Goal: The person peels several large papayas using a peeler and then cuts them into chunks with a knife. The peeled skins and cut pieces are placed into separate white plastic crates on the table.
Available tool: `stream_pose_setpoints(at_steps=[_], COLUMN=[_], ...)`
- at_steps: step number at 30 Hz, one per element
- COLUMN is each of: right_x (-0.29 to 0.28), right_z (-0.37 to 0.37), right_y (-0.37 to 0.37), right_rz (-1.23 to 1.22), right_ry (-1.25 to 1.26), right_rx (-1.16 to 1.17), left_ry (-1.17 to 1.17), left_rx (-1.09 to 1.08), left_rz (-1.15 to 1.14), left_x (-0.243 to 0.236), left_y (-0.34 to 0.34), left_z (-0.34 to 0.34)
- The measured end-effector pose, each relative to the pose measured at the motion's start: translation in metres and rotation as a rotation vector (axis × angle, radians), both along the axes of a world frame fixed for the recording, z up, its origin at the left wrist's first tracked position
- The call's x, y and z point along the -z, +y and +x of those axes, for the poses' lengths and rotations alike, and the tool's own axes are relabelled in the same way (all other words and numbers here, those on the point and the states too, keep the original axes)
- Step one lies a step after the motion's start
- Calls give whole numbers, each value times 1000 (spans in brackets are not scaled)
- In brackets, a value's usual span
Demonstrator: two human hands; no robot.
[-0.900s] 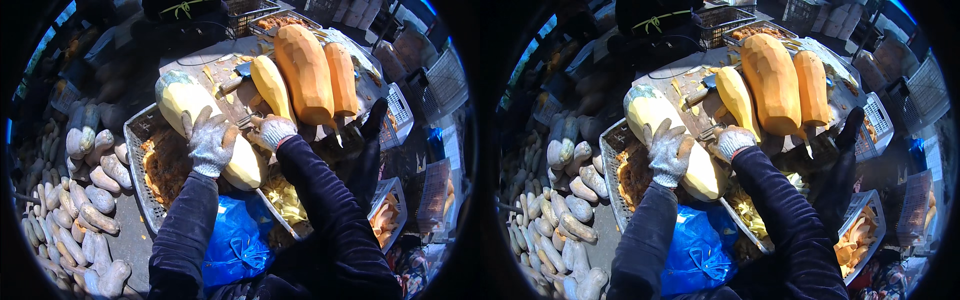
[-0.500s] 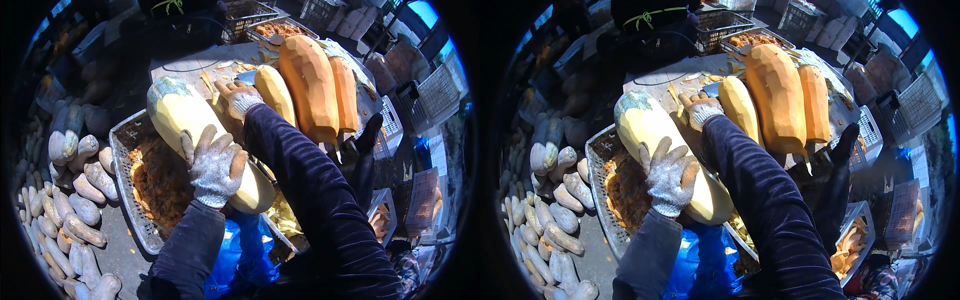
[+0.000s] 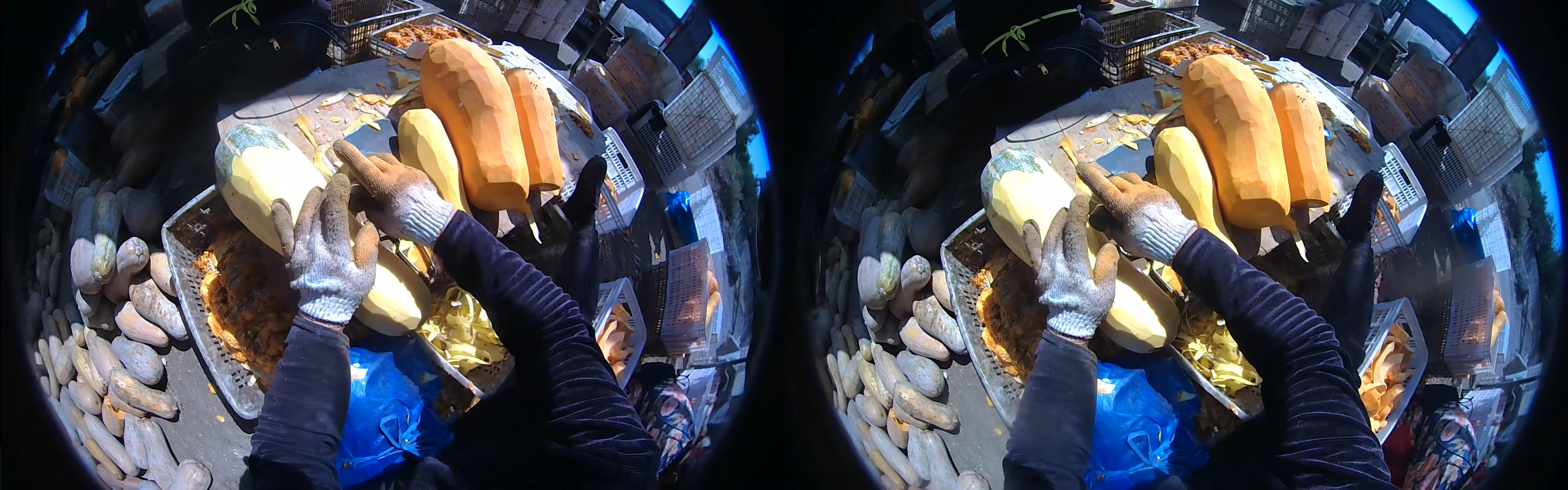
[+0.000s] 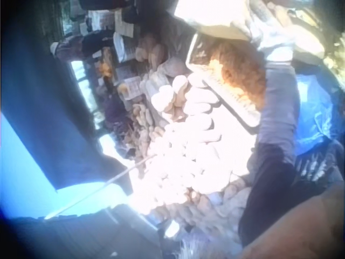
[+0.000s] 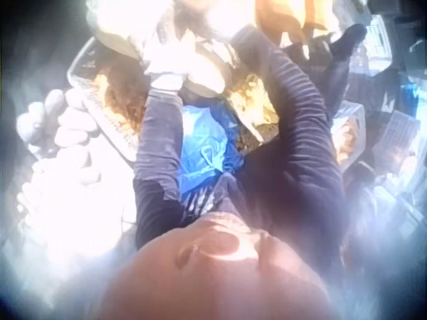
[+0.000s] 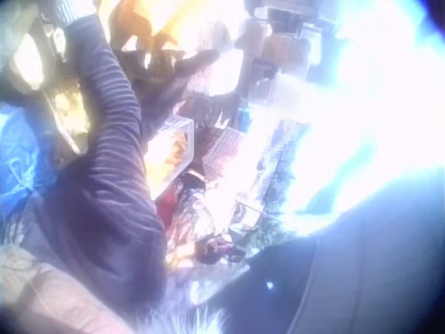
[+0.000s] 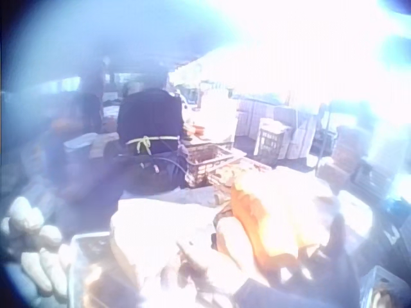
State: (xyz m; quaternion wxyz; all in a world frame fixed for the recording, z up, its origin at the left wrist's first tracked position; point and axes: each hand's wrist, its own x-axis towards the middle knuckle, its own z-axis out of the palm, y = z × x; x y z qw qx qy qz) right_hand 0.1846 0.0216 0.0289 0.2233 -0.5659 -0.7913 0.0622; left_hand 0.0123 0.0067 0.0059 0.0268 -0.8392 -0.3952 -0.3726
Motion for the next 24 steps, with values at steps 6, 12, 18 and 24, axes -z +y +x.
stream_pose_setpoints(at_steps=[6,12,18,24], right_x=[-8,30,45,68], right_z=[1,-28,-21,-13], right_y=[-37,-33,-9,16], right_rz=[-389,-117,-697,-776], right_ry=[937,1886,2209,1972], right_rx=[123,561,302,256], left_ry=[25,32,36,16], left_rx=[7,23,26,84], left_rz=[-20,-24,-66,-74], left_x=[3,4,8,8], left_y=[4,11,14,12], left_z=[7,11,-6,3])
